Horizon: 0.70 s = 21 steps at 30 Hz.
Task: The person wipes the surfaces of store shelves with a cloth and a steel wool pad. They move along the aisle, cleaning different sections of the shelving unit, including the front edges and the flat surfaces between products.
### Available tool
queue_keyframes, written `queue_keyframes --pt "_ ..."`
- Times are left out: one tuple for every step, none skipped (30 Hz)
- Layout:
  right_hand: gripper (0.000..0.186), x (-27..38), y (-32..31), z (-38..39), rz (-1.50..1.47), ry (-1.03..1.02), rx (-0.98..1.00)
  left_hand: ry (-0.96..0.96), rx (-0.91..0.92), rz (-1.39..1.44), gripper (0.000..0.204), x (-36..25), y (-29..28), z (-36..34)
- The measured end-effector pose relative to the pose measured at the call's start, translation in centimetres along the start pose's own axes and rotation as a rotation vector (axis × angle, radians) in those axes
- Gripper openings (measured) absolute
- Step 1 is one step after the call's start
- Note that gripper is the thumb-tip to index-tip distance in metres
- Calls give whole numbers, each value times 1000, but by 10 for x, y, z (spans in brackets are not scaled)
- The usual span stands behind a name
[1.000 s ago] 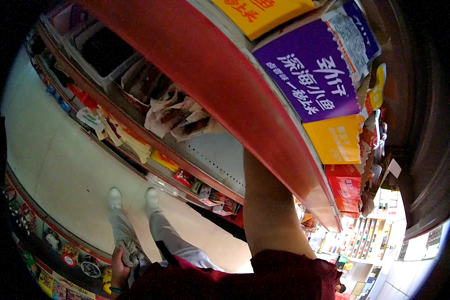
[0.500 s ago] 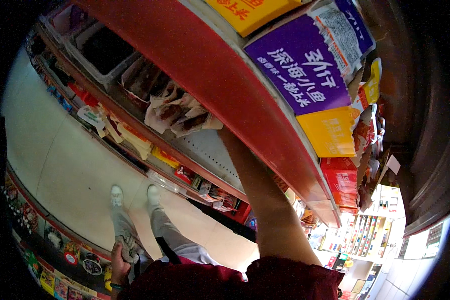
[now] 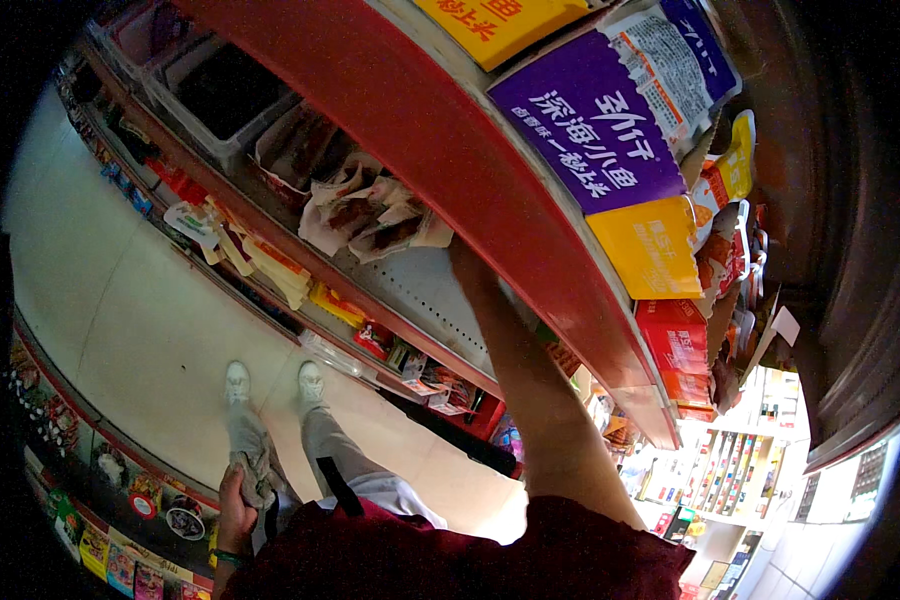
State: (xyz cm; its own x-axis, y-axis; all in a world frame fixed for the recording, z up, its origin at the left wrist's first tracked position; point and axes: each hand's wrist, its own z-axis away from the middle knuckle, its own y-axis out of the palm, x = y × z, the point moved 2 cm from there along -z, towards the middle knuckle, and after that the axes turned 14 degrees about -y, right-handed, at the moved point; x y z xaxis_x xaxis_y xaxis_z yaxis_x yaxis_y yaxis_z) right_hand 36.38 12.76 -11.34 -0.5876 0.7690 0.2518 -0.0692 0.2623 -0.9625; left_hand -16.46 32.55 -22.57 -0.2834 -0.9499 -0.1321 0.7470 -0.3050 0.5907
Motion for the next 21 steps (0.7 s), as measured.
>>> queue_keyframes --pt "41 -2 -11 -11 -132 10 -142 9 1 -4 37 1 -4 -3" --pt "39 3 -6 -11 -192 0 -206 23 -6 -9 37 1 -8 -5" --pt "38 10 1 -7 -243 -4 -267 7 7 -6 38 2 -10 -5" --pt "35 22 16 4 -26 38 -164 -9 21 -5 38 3 -11 -6" --pt "32 31 28 18 188 69 -55 -20 32 8 38 6 -9 -6" --pt "34 63 20 33 62 -149 5 -15 35 13 38 9 -7 -3" --pt "37 93 4 44 -56 -353 52 -17 53 5 39 7 0 -1" --pt "37 86 -2 46 -38 -341 79 -26 79 -17 39 4 7 0" --pt "37 77 -8 46 -27 -336 109 -17 60 -17 39 3 9 0" --pt "37 71 -10 44 -16 -331 139 -8 39 -16 38 3 10 -1" --pt "33 71 -14 27 -17 -210 42 -1 16 -19 38 3 11 0" --pt "32 55 -11 16 -33 -82 12 -3 19 -12 36 0 17 0" --pt "31 41 -4 11 -58 43 -14 -1 14 -4 34 -4 23 1" --pt "31 53 -2 16 -102 -110 0 5 -2 14 31 -6 24 4" --pt "30 69 -5 27 -142 -264 16 4 -4 18 32 -4 21 4" --pt "30 80 -7 39 -182 -417 31 3 -6 22 32 -1 14 3" --pt "30 76 -12 56 -119 -388 208 -5 -6 22 32 2 9 5" --pt "27 68 -22 73 -114 -431 211 -9 9 45 32 4 7 5" --pt "24 55 -30 88 -108 -478 211 -8 26 69 32 6 6 4" --pt "25 37 -38 104 -88 -453 203 -6 44 93 32 6 6 3" --pt "26 17 -45 116 -70 -432 196 10 41 70 32 4 10 5"
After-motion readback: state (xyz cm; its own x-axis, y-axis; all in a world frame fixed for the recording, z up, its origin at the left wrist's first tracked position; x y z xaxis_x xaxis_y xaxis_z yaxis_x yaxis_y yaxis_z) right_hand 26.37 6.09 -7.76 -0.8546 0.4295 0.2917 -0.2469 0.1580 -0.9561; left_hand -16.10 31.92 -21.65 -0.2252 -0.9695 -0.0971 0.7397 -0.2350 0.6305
